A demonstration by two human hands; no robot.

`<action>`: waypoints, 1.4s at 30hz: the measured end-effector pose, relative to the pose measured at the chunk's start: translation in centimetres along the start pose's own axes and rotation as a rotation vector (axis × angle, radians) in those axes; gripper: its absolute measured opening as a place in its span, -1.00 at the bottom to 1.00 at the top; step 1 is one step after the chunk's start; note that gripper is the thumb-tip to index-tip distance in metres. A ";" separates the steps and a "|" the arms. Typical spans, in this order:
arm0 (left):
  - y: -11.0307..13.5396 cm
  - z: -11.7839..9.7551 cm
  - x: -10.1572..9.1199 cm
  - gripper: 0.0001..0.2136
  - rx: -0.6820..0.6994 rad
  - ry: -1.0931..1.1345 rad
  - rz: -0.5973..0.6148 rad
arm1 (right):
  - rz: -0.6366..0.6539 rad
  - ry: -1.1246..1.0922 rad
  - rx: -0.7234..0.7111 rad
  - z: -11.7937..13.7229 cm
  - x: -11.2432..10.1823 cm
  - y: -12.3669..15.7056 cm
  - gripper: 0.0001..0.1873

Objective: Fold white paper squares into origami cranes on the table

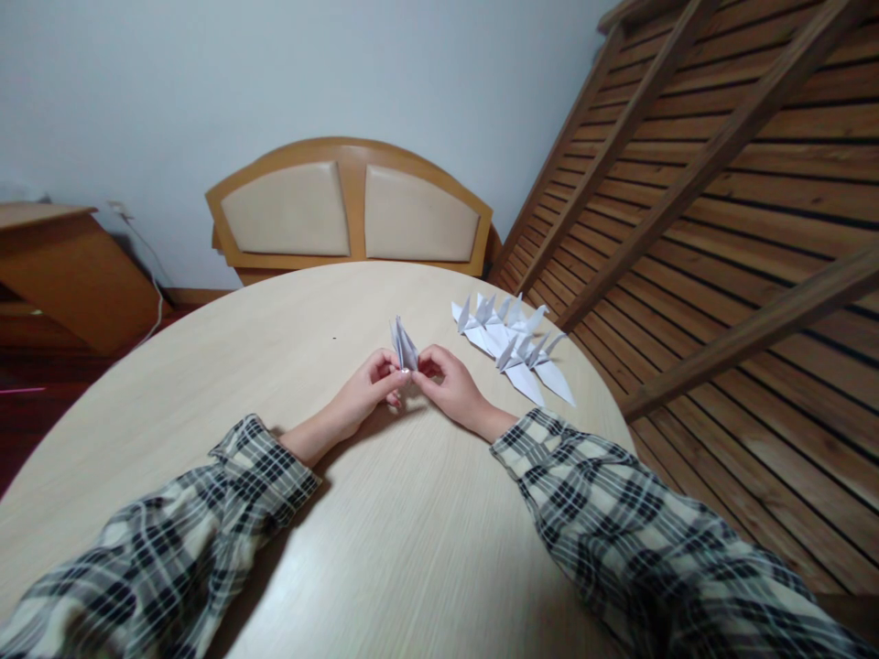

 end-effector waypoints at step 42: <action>-0.3 0.2 -0.5 -0.85 0.172 -0.120 -0.242 | 0.043 0.082 0.043 -1.0 0.1 -0.3 -0.83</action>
Point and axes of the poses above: each hand's wrist, its own y-axis away from the middle knuckle, its own x-axis out of the palm, z = x × y, the point moved 1 cm from there along -y, towards the middle knuckle, and after that the axes turned 7 degrees about -x, right-handed, at the moved point
